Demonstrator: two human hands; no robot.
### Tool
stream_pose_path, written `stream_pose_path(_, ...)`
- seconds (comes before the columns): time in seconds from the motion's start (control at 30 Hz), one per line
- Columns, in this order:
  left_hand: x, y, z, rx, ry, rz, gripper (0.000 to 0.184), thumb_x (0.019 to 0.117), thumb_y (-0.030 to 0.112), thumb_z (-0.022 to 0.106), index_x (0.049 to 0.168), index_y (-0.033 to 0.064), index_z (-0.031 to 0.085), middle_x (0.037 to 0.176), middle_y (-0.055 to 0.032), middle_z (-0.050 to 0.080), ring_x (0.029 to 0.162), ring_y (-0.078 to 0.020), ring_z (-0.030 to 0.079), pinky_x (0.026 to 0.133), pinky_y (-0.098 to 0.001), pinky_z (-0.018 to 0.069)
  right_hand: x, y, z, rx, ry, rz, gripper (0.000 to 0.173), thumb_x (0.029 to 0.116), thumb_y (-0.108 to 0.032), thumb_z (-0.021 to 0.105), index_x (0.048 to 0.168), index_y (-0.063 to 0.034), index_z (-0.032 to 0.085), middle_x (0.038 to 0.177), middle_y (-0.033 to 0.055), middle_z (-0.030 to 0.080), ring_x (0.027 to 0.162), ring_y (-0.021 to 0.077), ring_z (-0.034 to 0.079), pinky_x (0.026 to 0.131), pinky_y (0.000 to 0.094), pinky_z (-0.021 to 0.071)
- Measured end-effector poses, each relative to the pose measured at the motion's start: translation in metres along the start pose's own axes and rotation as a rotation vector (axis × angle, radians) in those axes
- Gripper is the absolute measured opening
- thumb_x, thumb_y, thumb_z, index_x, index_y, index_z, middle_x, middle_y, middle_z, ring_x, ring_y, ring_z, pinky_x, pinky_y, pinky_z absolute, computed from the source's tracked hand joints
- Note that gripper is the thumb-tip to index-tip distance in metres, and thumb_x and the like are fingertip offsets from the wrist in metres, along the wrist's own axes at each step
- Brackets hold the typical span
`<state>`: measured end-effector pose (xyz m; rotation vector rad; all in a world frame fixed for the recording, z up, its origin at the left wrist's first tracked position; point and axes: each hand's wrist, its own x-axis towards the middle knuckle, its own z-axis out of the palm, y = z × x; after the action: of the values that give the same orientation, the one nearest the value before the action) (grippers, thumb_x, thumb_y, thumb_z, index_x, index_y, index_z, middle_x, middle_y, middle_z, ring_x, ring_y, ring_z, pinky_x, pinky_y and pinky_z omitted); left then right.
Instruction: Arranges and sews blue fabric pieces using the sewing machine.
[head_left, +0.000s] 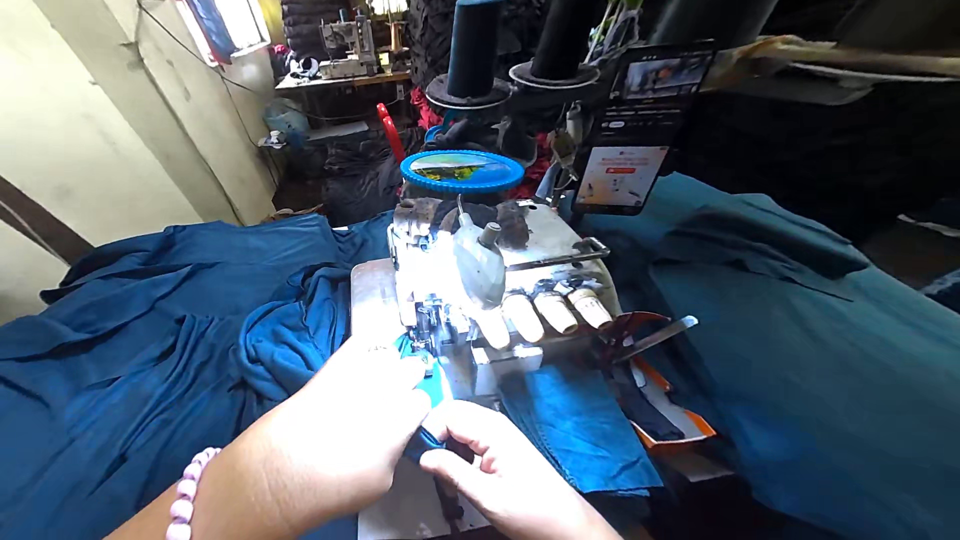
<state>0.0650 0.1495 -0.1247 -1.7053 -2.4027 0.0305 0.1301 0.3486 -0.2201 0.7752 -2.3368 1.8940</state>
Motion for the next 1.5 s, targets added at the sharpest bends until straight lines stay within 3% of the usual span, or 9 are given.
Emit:
stream_pose_path(0.13, 0.002, -0.005, -0.002, -0.048, -0.069, -0.04, 0.017, 0.0922, 0.024, 0.057, 0.086, 0.0131, 0.068, 0.094, -0.005, 0.07, 0.094, -0.0256, 0.068, 0.083, -0.0511, 0.0495, 0.002, -0.013, -0.006, -0.016, -0.022, 0.075, 0.021, 0.1005, -0.018, 0.062, 0.102, 0.0016, 0.072, 0.101, 0.0099, 0.067, 0.083, 0.0047, 0.063, 0.073, 0.0188, 0.0532)
stream_pose_path(0.3, 0.002, -0.001, -0.005, -0.079, -0.039, -0.044, 0.016, 0.0908, 0.027, 0.058, 0.085, 0.0142, 0.067, 0.077, -0.004, 0.062, 0.079, -0.0258, 0.065, 0.079, -0.0498, 0.0485, 0.007, -0.001, -0.01, -0.038, -0.042, 0.049, 0.017, 0.0993, -0.016, 0.062, 0.099, -0.0019, 0.071, 0.1, 0.0071, 0.066, 0.083, 0.0055, 0.063, 0.072, 0.0208, 0.0543)
stream_pose_path(0.47, 0.0, -0.008, -0.002, -0.02, 0.011, -0.152, 0.015, 0.092, 0.023, 0.059, 0.09, 0.0145, 0.072, 0.088, -0.0049, 0.069, 0.093, -0.0262, 0.068, 0.091, -0.0546, 0.0496, 0.008, 0.001, -0.017, -0.119, -0.01, 0.018, 0.016, 0.1002, -0.018, 0.062, 0.106, -0.006, 0.071, 0.103, 0.0042, 0.065, 0.089, 0.0046, 0.063, 0.077, 0.0203, 0.0541)
stream_pose_path(0.57, 0.001, 0.018, 0.009, -0.029, 0.169, -0.11, 0.012, 0.0909, 0.021, 0.061, 0.088, 0.0145, 0.07, 0.076, -0.0036, 0.064, 0.077, -0.0262, 0.066, 0.072, -0.0497, 0.0522, 0.009, 0.005, -0.016, -0.351, 0.091, -0.17, 0.014, 0.0986, -0.014, 0.063, 0.101, -0.0065, 0.075, 0.106, 0.0049, 0.071, 0.1, 0.0065, 0.066, 0.087, 0.02, 0.0553)
stream_pose_path(0.67, 0.001, 0.049, 0.038, 0.093, 0.283, -0.293, 0.013, 0.0891, 0.012, 0.06, 0.082, 0.0142, 0.07, 0.07, -0.0029, 0.062, 0.068, -0.0229, 0.063, 0.071, -0.0427, 0.0492, 0.007, 0.014, -0.012, -0.615, 0.226, -0.371, 0.014, 0.0958, -0.01, 0.064, 0.094, -0.0109, 0.077, 0.105, 0.0047, 0.074, 0.101, 0.0102, 0.069, 0.087, 0.0201, 0.056)
stream_pose_path(0.93, 0.009, 0.024, 0.075, -0.075, 0.494, -0.79, 0.016, 0.0923, 0.025, 0.063, 0.093, 0.0208, 0.079, 0.116, -0.0023, 0.073, 0.12, -0.0292, 0.065, 0.107, -0.066, 0.0398, -0.01, -0.012, -0.005, -0.567, 0.32, -0.261, 0.013, 0.0973, -0.01, 0.067, 0.105, -0.0071, 0.077, 0.102, 0.0114, 0.068, 0.099, 0.0076, 0.064, 0.088, 0.0149, 0.0527)
stream_pose_path(1.17, 0.006, 0.0, 0.076, -0.226, 0.45, -0.807, 0.012, 0.0922, 0.017, 0.067, 0.094, 0.0113, 0.078, 0.102, -0.0074, 0.069, 0.099, -0.0274, 0.067, 0.082, -0.045, 0.0582, -0.029, -0.037, -0.004, -0.501, 0.249, -0.234, 0.013, 0.0969, -0.005, 0.067, 0.105, -0.0024, 0.077, 0.1, 0.0134, 0.068, 0.1, 0.0117, 0.065, 0.092, 0.0182, 0.052)
stream_pose_path(1.33, -0.014, 0.059, 0.055, -0.179, 0.422, -0.951, 0.017, 0.0912, 0.018, 0.063, 0.095, 0.0114, 0.077, 0.098, -0.0105, 0.071, 0.086, -0.0262, 0.072, 0.068, -0.042, 0.0611, -0.044, -0.054, -0.005, -0.465, 0.227, -0.227, 0.012, 0.099, -0.005, 0.064, 0.105, -0.0011, 0.074, 0.099, 0.0132, 0.068, 0.103, 0.0137, 0.064, 0.094, 0.0209, 0.0508)
stream_pose_path(1.5, 0.021, 0.109, 0.051, -0.258, 0.406, -0.857, 0.024, 0.0965, 0.016, 0.058, 0.102, 0.0029, 0.078, 0.098, -0.0137, 0.076, 0.088, -0.0283, 0.075, 0.073, -0.041, 0.0607, -0.043, -0.066, 0.01, -0.4, 0.218, -0.277, 0.012, 0.0986, -0.005, 0.065, 0.105, 0.0001, 0.073, 0.101, 0.0142, 0.067, 0.105, 0.0131, 0.063, 0.095, 0.0206, 0.0501)
